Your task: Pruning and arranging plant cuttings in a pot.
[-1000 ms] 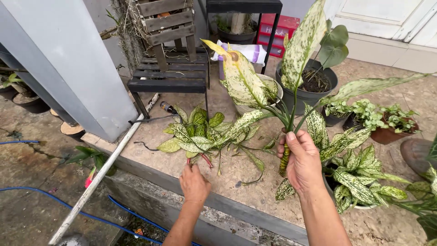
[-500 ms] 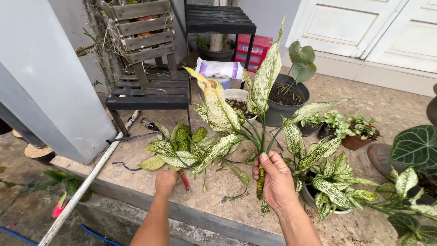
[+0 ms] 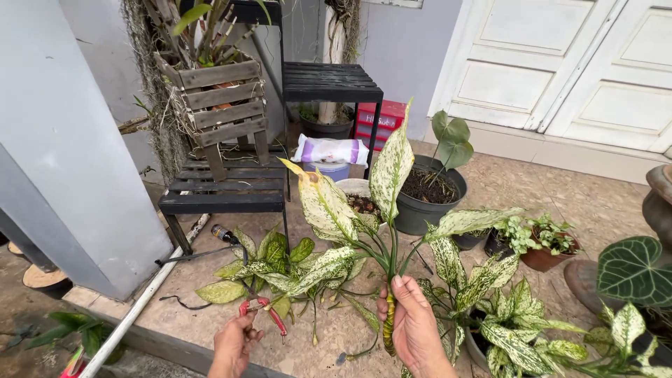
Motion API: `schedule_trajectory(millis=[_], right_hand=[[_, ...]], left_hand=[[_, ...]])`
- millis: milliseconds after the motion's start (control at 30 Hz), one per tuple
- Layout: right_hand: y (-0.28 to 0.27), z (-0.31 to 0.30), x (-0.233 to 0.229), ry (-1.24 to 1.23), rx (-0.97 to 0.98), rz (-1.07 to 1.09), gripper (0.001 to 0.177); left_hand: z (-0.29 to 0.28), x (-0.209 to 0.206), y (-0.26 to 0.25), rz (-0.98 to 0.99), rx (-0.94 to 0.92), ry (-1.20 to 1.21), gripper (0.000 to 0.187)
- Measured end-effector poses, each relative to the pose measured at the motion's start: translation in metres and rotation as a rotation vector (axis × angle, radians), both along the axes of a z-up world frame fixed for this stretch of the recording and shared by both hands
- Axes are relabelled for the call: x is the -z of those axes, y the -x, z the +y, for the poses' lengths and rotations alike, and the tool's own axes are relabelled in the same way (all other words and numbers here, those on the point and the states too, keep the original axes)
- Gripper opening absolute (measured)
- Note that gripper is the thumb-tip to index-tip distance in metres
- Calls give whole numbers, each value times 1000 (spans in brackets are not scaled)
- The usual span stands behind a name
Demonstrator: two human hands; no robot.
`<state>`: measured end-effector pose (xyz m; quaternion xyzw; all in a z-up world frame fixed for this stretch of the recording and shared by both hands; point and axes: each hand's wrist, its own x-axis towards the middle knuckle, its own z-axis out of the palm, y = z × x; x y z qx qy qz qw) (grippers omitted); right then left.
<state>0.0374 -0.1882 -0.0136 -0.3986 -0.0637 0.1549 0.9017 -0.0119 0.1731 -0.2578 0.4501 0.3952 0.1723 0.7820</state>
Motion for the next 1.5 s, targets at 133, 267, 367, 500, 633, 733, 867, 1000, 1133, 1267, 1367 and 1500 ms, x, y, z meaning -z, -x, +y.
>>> schedule_trajectory(millis=[133, 267, 367, 500, 633, 733, 867, 1000, 1133, 1267, 1367, 1500], right_hand=[[-7, 4, 6, 5, 16, 10, 17], [-11, 3, 7, -4, 24, -12, 17], [-13, 5, 3, 12, 34, -14, 16], [-11, 6, -2, -7, 35, -32, 15], [-11, 7, -3, -7, 27, -122, 15], [-12, 7, 0, -19, 14, -173, 17], [-13, 2, 1, -4, -1, -237, 22], [-13, -2, -2, -29, -8, -233, 22], [-12, -5, 2, -13, -15, -252, 23], [-10, -6, 3, 18, -5, -242, 24], [-7, -7, 0, 37, -5, -244, 24], [-9, -13, 0, 11, 0, -238, 25]], left_hand=[[-14, -5, 22, -277, -46, 177, 34], [-31, -46, 48, -530, 18, 236, 76], [-46, -92, 69, -565, 52, 204, 87], [-75, -136, 82, -647, 19, 278, 90], [-100, -157, 81, -778, 47, 415, 89], [-121, -160, 76, -982, 210, 476, 89], [-152, -185, 74, -1054, 386, 533, 83], [-166, -177, 60, -761, 491, 169, 67], [-190, -246, 61, -312, 587, -688, 57], [-198, -249, 40, -132, 519, -1228, 59], [-207, -267, 36, -104, 498, -1310, 61], [-215, -280, 35, -7, 546, -1295, 64]])
